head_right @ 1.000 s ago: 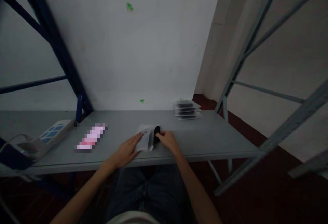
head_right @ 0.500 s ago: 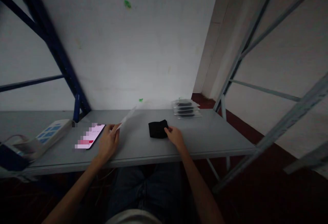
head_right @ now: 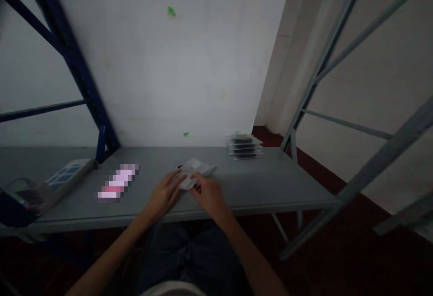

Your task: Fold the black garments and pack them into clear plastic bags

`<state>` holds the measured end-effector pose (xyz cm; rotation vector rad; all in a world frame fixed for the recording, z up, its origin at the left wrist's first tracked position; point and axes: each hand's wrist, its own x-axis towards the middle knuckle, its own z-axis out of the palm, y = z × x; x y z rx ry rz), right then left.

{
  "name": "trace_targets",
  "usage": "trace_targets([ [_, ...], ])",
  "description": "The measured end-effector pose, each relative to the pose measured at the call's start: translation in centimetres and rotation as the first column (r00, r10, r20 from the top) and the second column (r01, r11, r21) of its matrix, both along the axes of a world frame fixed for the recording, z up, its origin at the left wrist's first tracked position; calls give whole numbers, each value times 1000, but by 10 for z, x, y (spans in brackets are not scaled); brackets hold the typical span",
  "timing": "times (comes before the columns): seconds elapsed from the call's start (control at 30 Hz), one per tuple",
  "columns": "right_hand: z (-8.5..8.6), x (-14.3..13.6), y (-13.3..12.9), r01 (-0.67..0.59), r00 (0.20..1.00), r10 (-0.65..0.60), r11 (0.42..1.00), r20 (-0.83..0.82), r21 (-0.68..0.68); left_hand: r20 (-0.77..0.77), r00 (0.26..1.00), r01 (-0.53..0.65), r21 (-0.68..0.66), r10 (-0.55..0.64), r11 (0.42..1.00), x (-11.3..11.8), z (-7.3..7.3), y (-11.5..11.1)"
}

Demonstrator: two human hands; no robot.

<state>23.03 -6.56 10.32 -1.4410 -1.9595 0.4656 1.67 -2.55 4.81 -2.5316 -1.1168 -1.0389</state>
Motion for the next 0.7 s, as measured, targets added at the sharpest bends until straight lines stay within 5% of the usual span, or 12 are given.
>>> trace_targets([
  [0.23,-4,-19,-5,22,988,-44,990,151,142,56,996,49,239,-64,970,-7,-2,-6],
  [0.43,0,-15,-6,-153,935,50,950,350,273,83,995,46,190,-63,981,-13,2,-6],
  [0.7,1,-2,4,-96,917,-49,936,396,339,171,982,58,138,-81,989,-12,7,-4],
])
